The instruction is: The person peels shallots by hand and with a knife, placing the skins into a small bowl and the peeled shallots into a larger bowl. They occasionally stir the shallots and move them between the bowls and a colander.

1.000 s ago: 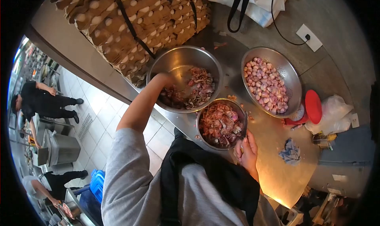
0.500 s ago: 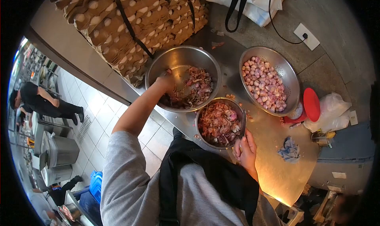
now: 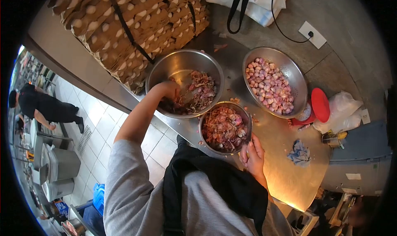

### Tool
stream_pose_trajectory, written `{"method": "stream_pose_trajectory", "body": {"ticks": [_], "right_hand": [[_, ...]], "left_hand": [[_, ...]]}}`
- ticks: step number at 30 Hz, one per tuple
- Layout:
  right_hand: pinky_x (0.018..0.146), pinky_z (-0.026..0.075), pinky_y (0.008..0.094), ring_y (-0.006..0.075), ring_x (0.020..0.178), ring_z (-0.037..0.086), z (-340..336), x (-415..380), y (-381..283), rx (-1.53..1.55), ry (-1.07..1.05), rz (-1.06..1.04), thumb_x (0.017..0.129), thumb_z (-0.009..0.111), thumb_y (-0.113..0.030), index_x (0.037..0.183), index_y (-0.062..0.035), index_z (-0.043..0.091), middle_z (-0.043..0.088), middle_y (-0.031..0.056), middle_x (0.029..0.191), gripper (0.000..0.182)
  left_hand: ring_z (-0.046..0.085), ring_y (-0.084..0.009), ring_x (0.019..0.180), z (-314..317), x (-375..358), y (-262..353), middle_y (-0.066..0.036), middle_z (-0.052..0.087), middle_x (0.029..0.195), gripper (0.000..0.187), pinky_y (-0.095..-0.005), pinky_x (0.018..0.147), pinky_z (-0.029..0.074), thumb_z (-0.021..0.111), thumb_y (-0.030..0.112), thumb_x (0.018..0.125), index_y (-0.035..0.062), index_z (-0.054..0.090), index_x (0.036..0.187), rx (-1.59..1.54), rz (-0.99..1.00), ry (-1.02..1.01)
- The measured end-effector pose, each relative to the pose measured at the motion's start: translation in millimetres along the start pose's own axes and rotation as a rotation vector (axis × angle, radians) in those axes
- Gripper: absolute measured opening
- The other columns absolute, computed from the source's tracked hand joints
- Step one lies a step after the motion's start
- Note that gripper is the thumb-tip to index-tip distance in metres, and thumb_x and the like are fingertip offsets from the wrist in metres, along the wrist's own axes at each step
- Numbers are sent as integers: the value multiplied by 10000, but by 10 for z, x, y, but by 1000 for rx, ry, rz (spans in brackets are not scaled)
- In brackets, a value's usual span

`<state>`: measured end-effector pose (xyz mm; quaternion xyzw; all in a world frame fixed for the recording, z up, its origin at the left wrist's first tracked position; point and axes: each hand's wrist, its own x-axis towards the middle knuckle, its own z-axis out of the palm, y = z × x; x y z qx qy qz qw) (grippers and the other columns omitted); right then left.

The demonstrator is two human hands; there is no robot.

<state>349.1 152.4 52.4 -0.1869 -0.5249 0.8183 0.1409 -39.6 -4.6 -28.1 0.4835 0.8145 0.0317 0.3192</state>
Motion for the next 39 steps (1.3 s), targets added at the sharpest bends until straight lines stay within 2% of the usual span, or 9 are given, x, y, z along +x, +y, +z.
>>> {"method": "stream_pose_trajectory", "body": {"ticks": [5, 8, 20, 23, 26, 29, 32, 34, 39], "right_hand": [[413, 284, 192, 67, 440, 322, -37, 8, 23, 3, 14, -3, 925, 360, -153, 1304, -51, 292, 355, -1, 539, 399], [412, 284, 193, 68, 438, 324, -19, 14, 30, -1, -1, 5, 925, 365, -162, 1305, -51, 292, 358, -1, 539, 402], [394, 271, 203, 74, 430, 317, 4, -21, 57, -70, 1, -39, 925, 358, -159, 1303, -90, 301, 337, -2, 524, 388], [441, 292, 183, 53, 474, 337, 30, -74, -33, -60, 14, -23, 926, 378, -176, 1281, -57, 328, 348, -25, 567, 378], [451, 295, 180, 48, 484, 336, 28, -82, -80, -46, 11, -41, 929, 375, -174, 1279, -51, 330, 347, -31, 581, 375], [432, 276, 189, 62, 464, 320, -11, -66, -33, -63, 7, -70, 933, 358, -187, 1297, -74, 307, 338, -20, 553, 385], [436, 277, 194, 63, 465, 320, -20, -55, -8, -63, 7, -82, 932, 358, -183, 1299, -73, 305, 335, -20, 550, 387], [434, 278, 198, 64, 462, 321, -2, -32, 13, -91, -5, -82, 931, 359, -181, 1298, -74, 307, 331, -19, 542, 386], [421, 279, 200, 68, 441, 316, -15, -39, 89, -85, 26, -56, 928, 359, -174, 1292, -74, 312, 332, -10, 522, 381]], "left_hand": [[601, -168, 750, -131, -180, 335, -67, 636, 808, 247, -300, 633, 476, 678, 65, 668, 38, 573, 890, -950, -70, 35], [606, -262, 741, 4, -30, 278, -109, 624, 877, 298, -362, 658, 477, 677, 98, 627, 67, 592, 911, -192, 70, 216], [612, -264, 771, 199, 209, 376, -159, 612, 860, 329, -360, 650, 480, 631, 56, 596, 57, 582, 921, -93, 148, 10], [616, -250, 780, 159, 205, 431, -146, 626, 810, 307, -357, 648, 484, 645, 60, 589, 47, 593, 891, -191, 125, 104], [619, -235, 805, -1, 40, 603, -135, 635, 786, 312, -324, 680, 483, 654, 68, 583, 42, 607, 891, -297, 179, 579], [609, -221, 866, -156, -41, 609, -144, 630, 881, 348, -297, 719, 476, 671, 79, 589, 45, 609, 930, -286, -97, 463], [596, -195, 903, 105, 16, 529, -140, 619, 913, 343, -281, 735, 466, 678, 94, 623, 42, 606, 955, -55, 95, 474], [554, -252, 987, 71, 85, 615, -171, 581, 1026, 425, -329, 833, 427, 702, 167, 657, 76, 575, 1051, -246, 145, 194], [575, -309, 734, 335, 364, 350, -137, 589, 752, 122, -390, 622, 449, 616, 123, 653, 74, 546, 741, 45, 302, 252]]}}
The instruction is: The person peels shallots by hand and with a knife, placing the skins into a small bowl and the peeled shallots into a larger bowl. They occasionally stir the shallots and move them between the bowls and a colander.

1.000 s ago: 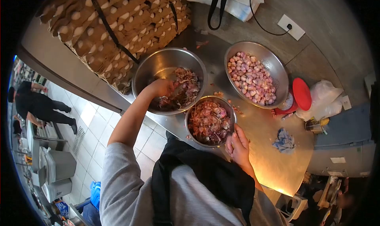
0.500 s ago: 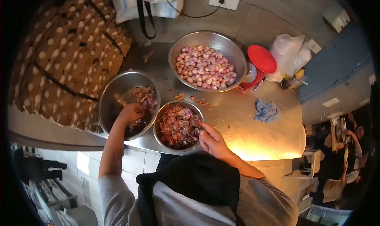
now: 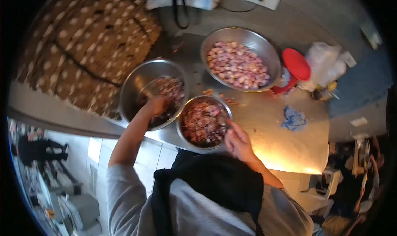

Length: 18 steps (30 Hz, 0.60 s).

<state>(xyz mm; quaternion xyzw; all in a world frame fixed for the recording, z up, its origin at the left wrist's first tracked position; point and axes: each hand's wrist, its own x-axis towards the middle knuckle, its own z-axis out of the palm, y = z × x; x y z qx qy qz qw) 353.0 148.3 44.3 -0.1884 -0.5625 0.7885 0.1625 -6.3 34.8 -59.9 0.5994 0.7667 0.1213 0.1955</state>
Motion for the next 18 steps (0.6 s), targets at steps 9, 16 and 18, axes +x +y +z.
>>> {"method": "stream_pose_trajectory", "body": {"ticks": [9, 16, 18], "right_hand": [[434, 286, 185, 57, 457, 325, 34, -30, -109, 59, 1, 36, 921, 379, -159, 1305, -64, 308, 342, -20, 552, 402], [475, 308, 171, 37, 504, 336, 136, -27, -139, -104, -120, -8, 913, 401, -135, 1331, -67, 283, 349, -37, 596, 440], [561, 403, 199, 67, 596, 477, 93, -48, -92, -122, -122, 32, 902, 429, -137, 1318, -67, 317, 508, 4, 690, 437]], "left_hand": [[576, -163, 743, -410, -163, 401, -89, 591, 746, 205, -266, 626, 462, 679, 107, 719, 52, 514, 827, -706, -283, 508], [577, -128, 737, -284, -498, 2115, -39, 580, 858, 210, -244, 654, 495, 609, 42, 781, 53, 545, 982, -1811, -133, 316], [593, -151, 762, -154, -513, 2274, -45, 587, 884, 173, -263, 677, 509, 577, 34, 804, 62, 549, 973, -1996, -138, 260]]}}
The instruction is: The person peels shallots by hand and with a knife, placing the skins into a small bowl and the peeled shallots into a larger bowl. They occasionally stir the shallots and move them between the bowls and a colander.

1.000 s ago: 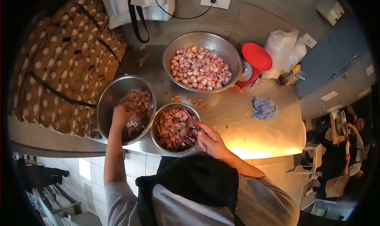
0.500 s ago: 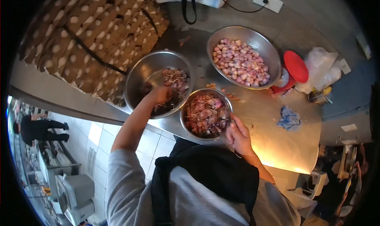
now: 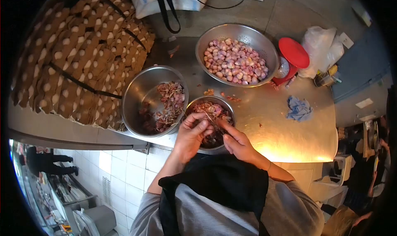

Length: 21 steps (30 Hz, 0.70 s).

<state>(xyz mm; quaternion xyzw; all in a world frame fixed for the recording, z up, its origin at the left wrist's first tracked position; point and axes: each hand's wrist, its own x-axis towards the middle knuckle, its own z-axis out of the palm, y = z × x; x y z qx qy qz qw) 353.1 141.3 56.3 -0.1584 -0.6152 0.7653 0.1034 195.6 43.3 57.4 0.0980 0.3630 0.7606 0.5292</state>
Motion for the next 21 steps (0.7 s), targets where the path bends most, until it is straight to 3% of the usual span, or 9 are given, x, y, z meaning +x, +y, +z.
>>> {"method": "stream_pose_trajectory", "body": {"ticks": [4, 6, 9, 12, 15, 18, 21], "right_hand": [[762, 430, 249, 157, 858, 572, -8, -34, 64, -220, 74, -138, 885, 455, -123, 1294, -63, 358, 582, 103, 1004, 424], [851, 398, 261, 185, 1000, 548, -30, -38, 83, -347, 82, -271, 879, 463, -122, 1284, -57, 369, 531, 141, 1161, 421], [851, 392, 256, 164, 1027, 530, -38, -87, 38, -318, 44, -127, 877, 469, -134, 1282, -41, 364, 510, 145, 1182, 428], [859, 382, 249, 147, 1053, 507, -53, -69, 126, -357, 63, -220, 877, 477, -150, 1284, -36, 357, 476, 146, 1221, 439], [837, 391, 237, 136, 994, 530, -12, -12, 141, -343, 109, -323, 884, 471, -160, 1281, -38, 355, 522, 122, 1151, 432], [782, 409, 228, 117, 885, 537, 24, -14, 7, -190, 94, -263, 897, 451, -168, 1246, -38, 369, 544, 86, 1030, 382], [604, 399, 189, 70, 660, 484, 10, -5, -4, -22, 74, -157, 906, 436, -168, 1161, -41, 383, 509, 18, 800, 290]], "left_hand": [[588, -139, 791, 56, -44, -126, -35, 585, 883, 146, -268, 691, 512, 572, 16, 804, 65, 540, 937, -6, 14, 48], [585, -136, 802, 120, -62, -107, -30, 582, 872, 142, -267, 692, 513, 573, 8, 801, 66, 538, 926, 27, 40, 109], [583, -140, 810, 85, -86, -178, -34, 581, 871, 136, -267, 698, 514, 573, -3, 797, 67, 535, 906, 0, 71, 100], [580, -141, 792, 126, -104, -194, -44, 579, 860, 140, -271, 698, 515, 580, -19, 786, 63, 532, 889, 50, 102, 103], [573, -137, 771, 107, -118, -258, -56, 576, 857, 150, -276, 696, 517, 590, -32, 773, 52, 529, 881, 121, 116, 60], [565, -131, 761, 110, -120, -290, -60, 574, 849, 151, -277, 688, 518, 598, -39, 764, 40, 533, 875, 176, 153, 60], [563, -132, 796, 138, -135, -322, -58, 572, 881, 143, -278, 698, 513, 599, -32, 768, 34, 540, 881, 223, 163, 63]]}}
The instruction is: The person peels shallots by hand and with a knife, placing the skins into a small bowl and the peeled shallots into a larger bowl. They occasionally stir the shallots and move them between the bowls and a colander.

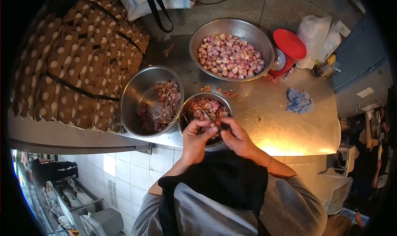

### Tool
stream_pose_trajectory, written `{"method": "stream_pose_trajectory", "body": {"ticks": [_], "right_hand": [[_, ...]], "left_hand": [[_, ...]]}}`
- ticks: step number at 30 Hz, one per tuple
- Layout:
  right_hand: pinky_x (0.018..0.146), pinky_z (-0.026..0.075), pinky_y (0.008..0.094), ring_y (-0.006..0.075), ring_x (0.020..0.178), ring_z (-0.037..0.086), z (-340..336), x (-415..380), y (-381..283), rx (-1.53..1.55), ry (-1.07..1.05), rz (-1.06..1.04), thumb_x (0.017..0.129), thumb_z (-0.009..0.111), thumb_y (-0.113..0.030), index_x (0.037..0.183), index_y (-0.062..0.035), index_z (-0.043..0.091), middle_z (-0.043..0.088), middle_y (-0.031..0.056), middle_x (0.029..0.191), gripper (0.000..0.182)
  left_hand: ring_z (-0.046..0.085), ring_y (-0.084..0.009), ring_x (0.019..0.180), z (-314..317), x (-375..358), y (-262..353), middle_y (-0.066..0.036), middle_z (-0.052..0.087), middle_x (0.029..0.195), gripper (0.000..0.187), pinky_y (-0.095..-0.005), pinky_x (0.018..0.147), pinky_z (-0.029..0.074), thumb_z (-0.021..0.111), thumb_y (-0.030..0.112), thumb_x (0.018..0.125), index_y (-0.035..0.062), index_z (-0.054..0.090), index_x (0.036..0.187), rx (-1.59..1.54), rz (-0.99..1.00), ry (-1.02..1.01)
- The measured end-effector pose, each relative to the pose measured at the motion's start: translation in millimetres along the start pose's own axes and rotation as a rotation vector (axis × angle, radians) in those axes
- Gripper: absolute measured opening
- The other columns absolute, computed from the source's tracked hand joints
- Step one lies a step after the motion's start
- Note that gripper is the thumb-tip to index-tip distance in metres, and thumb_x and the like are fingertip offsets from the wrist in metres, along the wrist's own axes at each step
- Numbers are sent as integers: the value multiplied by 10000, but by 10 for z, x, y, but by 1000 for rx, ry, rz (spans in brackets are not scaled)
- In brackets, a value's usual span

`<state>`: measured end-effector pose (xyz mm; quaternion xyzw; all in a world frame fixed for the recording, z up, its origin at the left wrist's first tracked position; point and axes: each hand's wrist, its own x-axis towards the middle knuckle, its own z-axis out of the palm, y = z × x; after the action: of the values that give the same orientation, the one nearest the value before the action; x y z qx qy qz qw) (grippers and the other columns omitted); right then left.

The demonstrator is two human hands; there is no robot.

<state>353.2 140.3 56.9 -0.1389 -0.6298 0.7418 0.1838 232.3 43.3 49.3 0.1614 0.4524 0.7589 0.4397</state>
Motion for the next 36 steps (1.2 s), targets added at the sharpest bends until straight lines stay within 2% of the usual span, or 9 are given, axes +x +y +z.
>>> {"method": "stream_pose_trajectory", "body": {"ticks": [6, 9, 15, 21, 24, 25, 28, 32, 36], "right_hand": [[404, 239, 172, 38, 440, 300, -15, 56, 24, 278, -7, 96, 916, 411, -178, 1063, -81, 352, 338, -37, 564, 185], [402, 252, 174, 47, 440, 318, -50, 57, 29, 392, 6, 188, 921, 397, -182, 1057, -92, 345, 348, -24, 564, 171], [398, 251, 174, 45, 442, 312, -15, 61, 1, 283, -7, 150, 921, 393, -184, 1041, -92, 337, 339, -26, 570, 161], [412, 268, 176, 44, 468, 325, -118, 107, 66, 251, 118, 149, 920, 400, -188, 1054, -79, 341, 359, -20, 615, 183], [426, 282, 178, 47, 479, 331, -167, 101, 41, 204, 143, 175, 919, 402, -185, 1107, -75, 322, 365, -19, 633, 232], [440, 290, 176, 44, 481, 318, -144, 95, 56, 183, 153, 138, 921, 396, -175, 1248, -69, 286, 348, -29, 623, 361], [456, 295, 170, 39, 483, 300, -85, 34, -62, 130, 27, 97, 923, 388, -158, 1335, -81, 250, 321, -42, 604, 442], [460, 296, 162, 26, 495, 316, -75, -55, 20, 106, -44, 169, 918, 396, -136, 1327, -99, 311, 341, -58, 595, 420], [524, 370, 181, 40, 570, 409, -66, -86, 51, 11, -82, 166, 906, 431, -135, 1319, -70, 322, 480, -21, 735, 432]], "left_hand": [[565, -142, 855, 28, 22, 3, -50, 571, 943, 165, -280, 732, 497, 540, 4, 824, 44, 536, 984, -14, -49, 1], [554, -134, 882, 55, 38, 9, -42, 566, 959, 177, -272, 754, 486, 522, 24, 841, 44, 533, 1017, -14, -86, -1], [542, -130, 904, 14, 58, -43, -29, 559, 975, 194, -276, 773, 473, 516, 50, 852, 50, 520, 1046, 88, -56, -16], [547, -140, 893, 27, 31, 59, -35, 551, 998, 205, -283, 763, 472, 497, 72, 865, 64, 509, 1070, -58, -167, -55], [549, -143, 892, 61, 18, 154, -36, 550, 1000, 214, -284, 768, 469, 481, 83, 874, 81, 502, 1088, -108, -151, -55], [548, -143, 895, 57, 30, 162, -34, 549, 1003, 218, -284, 771, 467, 479, 88, 876, 86, 500, 1093, -126, -168, -33], [544, -139, 904, 39, 52, 174, -27, 545, 1013, 222, -280, 779, 460, 477, 93, 878, 97, 497, 1099, -162, -192, 5], [543, -131, 879, 22, 55, 152, -15, 542, 956, 191, -279, 776, 459, 523, 80, 853, 81, 510, 1043, -189, -150, 35], [538, -124, 841, 30, 44, 139, -9, 536, 900, 158, -274, 752, 469, 568, 50, 820, 69, 516, 967, -180, -95, 74]]}}
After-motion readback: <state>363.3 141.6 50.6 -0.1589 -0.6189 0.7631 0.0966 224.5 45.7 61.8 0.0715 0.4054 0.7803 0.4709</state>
